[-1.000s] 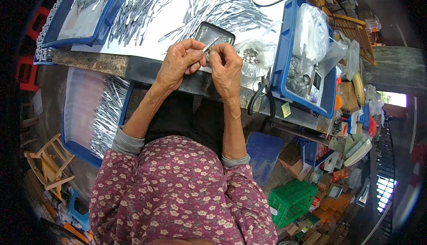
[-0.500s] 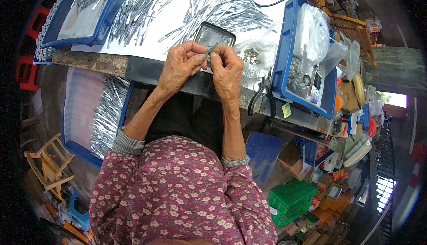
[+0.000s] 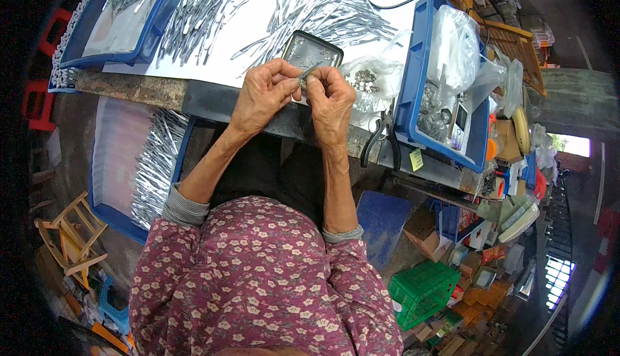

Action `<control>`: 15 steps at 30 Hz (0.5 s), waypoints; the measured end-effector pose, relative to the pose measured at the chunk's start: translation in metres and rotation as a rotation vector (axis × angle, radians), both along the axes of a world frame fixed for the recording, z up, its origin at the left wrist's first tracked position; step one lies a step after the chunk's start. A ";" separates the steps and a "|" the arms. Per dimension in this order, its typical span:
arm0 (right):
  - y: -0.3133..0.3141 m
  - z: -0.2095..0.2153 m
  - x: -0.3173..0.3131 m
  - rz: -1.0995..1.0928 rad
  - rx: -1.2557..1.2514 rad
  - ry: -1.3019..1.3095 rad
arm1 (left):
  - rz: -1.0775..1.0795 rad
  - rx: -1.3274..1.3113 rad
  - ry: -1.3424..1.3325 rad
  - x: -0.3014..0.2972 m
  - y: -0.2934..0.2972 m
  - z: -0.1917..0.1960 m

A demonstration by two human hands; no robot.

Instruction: Picking and sorting thin metal strips into a small tray for inspection or assembly.

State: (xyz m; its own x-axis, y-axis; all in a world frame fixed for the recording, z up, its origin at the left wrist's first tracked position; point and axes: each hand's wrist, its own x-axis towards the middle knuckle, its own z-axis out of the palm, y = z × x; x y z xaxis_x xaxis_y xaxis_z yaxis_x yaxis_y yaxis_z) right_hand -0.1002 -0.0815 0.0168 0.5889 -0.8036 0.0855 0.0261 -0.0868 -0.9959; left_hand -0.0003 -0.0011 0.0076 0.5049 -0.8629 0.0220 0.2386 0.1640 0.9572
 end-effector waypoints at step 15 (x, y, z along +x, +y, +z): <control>-0.001 0.005 0.000 0.065 0.349 -0.146 | 0.222 -0.006 -0.634 -0.003 -0.004 0.002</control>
